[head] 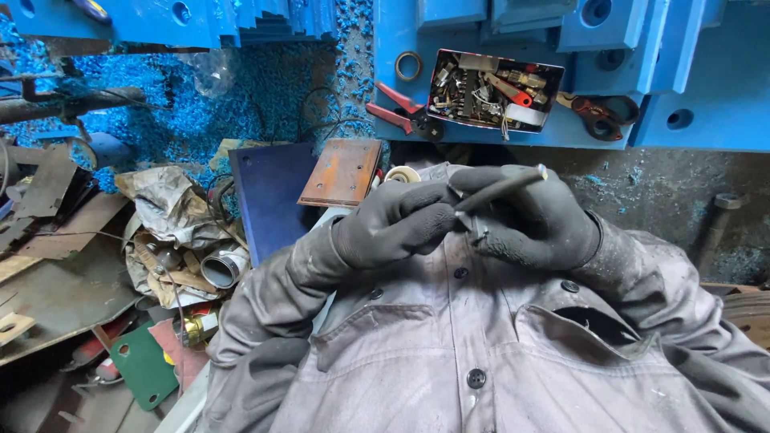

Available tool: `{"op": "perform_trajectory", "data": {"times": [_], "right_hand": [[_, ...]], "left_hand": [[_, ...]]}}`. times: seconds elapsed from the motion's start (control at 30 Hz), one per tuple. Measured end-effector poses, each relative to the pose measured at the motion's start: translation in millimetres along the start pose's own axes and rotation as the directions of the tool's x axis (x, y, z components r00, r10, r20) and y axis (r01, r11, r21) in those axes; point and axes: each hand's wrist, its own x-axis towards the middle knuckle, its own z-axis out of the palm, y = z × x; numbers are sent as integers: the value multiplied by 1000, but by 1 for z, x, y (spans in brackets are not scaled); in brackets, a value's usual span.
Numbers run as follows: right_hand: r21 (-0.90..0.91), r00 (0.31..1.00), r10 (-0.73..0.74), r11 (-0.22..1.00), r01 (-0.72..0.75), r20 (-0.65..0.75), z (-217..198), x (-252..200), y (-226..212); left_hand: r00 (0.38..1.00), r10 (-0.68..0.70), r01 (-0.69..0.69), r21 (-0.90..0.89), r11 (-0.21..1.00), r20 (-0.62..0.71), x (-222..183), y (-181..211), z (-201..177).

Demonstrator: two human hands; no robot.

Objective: The recorder strips insulation from electrical wires and crimps terminals onto them while working on a machine component.

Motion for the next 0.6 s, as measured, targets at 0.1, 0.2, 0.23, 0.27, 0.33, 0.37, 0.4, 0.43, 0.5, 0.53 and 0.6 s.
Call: {"op": "perform_trajectory", "data": {"times": [0.1,0.2,0.23,0.27,0.33,0.37,0.4,0.43,0.5,0.53,0.6], "right_hand": [[72,991,79,995,-71,-106,4,-6,1],[281,996,58,959,-39,-61,7,-10,-3],[229,993,71,972,-47,-99,9,-11,-5],[177,987,82,983,-57,-137,12,-13,-6],[183,978,129,978,-99,-162,16,-13,-11],[195,967,178,971,-141,-183,18,-13,-13],[195,967,177,971,-141,-183,20,-12,-15],[230,964,174,965,-126,-203,22,-12,-19],[265,959,175,958,-113,-224,25,-13,-23],[195,933,247,960,-199,-263,27,-14,-25],[124,900,310,950,-285,-305,29,-17,-24]], "left_hand": [[984,162,-142,231,962,-72,3,9,5],[942,301,-216,421,881,-146,4,18,10],[912,383,-262,509,820,-149,4,19,10],[875,463,-302,590,749,-140,3,20,11],[862,488,-298,642,706,-138,4,22,12],[849,509,-286,691,663,-137,4,23,13],[849,510,-286,692,663,-137,4,25,13],[841,531,-267,769,581,-109,4,27,13],[833,548,-247,833,495,-79,5,26,16],[821,570,-191,919,345,-44,5,23,18],[807,590,-127,975,182,-5,4,20,21]]}}
